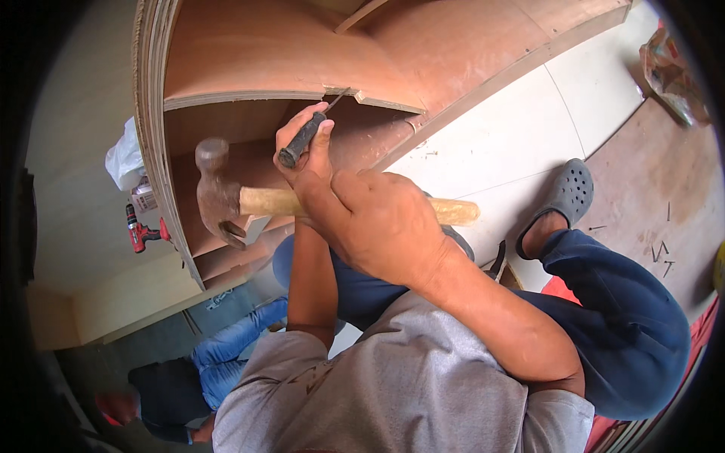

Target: The person chisels a notch into the edge of a wooden cabinet shelf using a chisel and a hammer.

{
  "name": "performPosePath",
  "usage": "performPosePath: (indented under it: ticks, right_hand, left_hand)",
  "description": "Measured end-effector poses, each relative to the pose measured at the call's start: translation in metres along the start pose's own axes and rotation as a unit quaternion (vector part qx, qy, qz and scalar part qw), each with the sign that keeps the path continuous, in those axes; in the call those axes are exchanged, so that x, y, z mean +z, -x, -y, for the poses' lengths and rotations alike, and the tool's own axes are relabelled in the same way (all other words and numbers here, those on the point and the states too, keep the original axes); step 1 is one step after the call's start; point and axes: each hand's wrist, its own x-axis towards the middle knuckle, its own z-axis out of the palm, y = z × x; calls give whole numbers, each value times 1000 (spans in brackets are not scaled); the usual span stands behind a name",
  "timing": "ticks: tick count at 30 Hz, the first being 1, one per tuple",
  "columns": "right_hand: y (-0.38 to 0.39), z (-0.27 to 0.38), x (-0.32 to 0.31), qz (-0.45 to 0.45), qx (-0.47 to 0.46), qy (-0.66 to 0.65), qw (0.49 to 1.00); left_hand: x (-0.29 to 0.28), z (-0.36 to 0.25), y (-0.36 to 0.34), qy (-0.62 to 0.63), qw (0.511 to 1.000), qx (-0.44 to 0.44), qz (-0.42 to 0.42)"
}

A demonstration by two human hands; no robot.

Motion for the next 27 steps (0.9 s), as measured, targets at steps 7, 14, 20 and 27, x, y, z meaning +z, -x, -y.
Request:
performPosePath:
  ticks: [7, 14, 20, 27]
  right_hand:
    - [0, -6, 6, 4, 34, 42, 999]
    - [1, -11, 13, 36, 92, 57, 993]
    - [-4, 3, 4, 15, 63, 11, 998]
    - [-5, -6, 8, 36, 94, 61, 993]
  left_hand:
    - [-3, 2, 1, -27, 999, 0, 44]
    - [-1, -1, -4, -77, 995, 20, 58]
    - [-3, 15, -1, -85, 993, 81, 35]
    - [-4, 16, -1, -115, 989, 39, 84]
